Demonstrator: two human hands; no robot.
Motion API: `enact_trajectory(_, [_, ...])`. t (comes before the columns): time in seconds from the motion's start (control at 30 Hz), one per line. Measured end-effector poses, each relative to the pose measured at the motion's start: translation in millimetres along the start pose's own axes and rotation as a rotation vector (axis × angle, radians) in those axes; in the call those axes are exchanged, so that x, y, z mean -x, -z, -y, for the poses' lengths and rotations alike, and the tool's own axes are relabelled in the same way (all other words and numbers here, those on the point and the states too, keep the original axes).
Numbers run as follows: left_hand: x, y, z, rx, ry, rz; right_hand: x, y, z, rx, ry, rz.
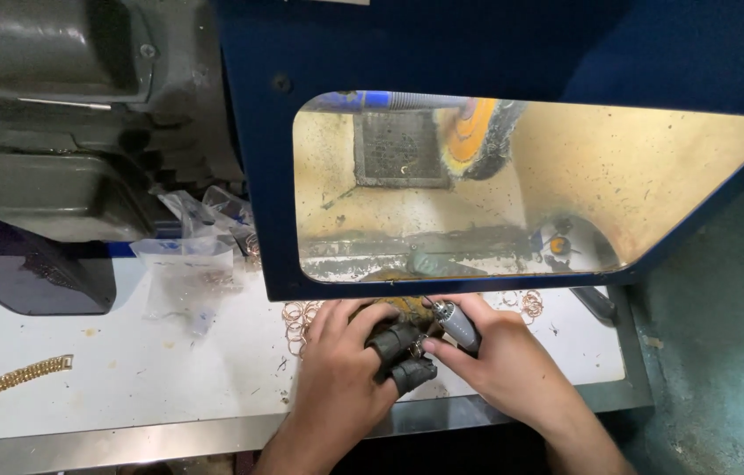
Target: The person uses a handheld rotary tool with a polishing attachment to clean and shine small metal rings. They hold the rings against a wooden block for stability and rotate them to ensure even polishing.
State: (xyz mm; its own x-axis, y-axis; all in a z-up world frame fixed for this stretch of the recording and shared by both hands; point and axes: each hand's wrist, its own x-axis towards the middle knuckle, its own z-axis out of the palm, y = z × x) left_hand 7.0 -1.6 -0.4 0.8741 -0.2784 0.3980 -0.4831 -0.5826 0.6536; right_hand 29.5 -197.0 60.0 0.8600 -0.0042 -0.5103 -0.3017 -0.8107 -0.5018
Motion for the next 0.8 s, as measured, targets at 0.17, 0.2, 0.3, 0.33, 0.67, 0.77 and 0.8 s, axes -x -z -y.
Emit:
enact_trajectory(0.17, [0,2,1,0.038,-0.007,0.001,-4,-3,-14,-0.053,0.162,-0.025])
enact_trajectory(0.2, [-1,2,1,0.054,0.0,0.006,-6,-5,-18,-0.057,0.195,-0.044])
enact_trajectory(0.3, [0,3,3,0.07,-0.01,0.025,-6,-6,-16,-0.042,0.116,-0.049])
enact_trajectory(0.33, [1,2,4,0.071,-0.01,0.025,-5,-4,-17,-0.042,0.115,-0.05])
enact_trajectory(0.67, [2,1,5,0.104,0.026,0.046,-2,-4,-4,-0.006,-0.028,0.06])
enact_trajectory(0.77, [5,-2,8,0.09,0.022,0.035,-2,-6,1,0.034,-0.033,0.05])
enact_trajectory(0.8, [6,-4,9,0.074,0.001,0.021,-2,-6,2,0.043,-0.043,0.046])
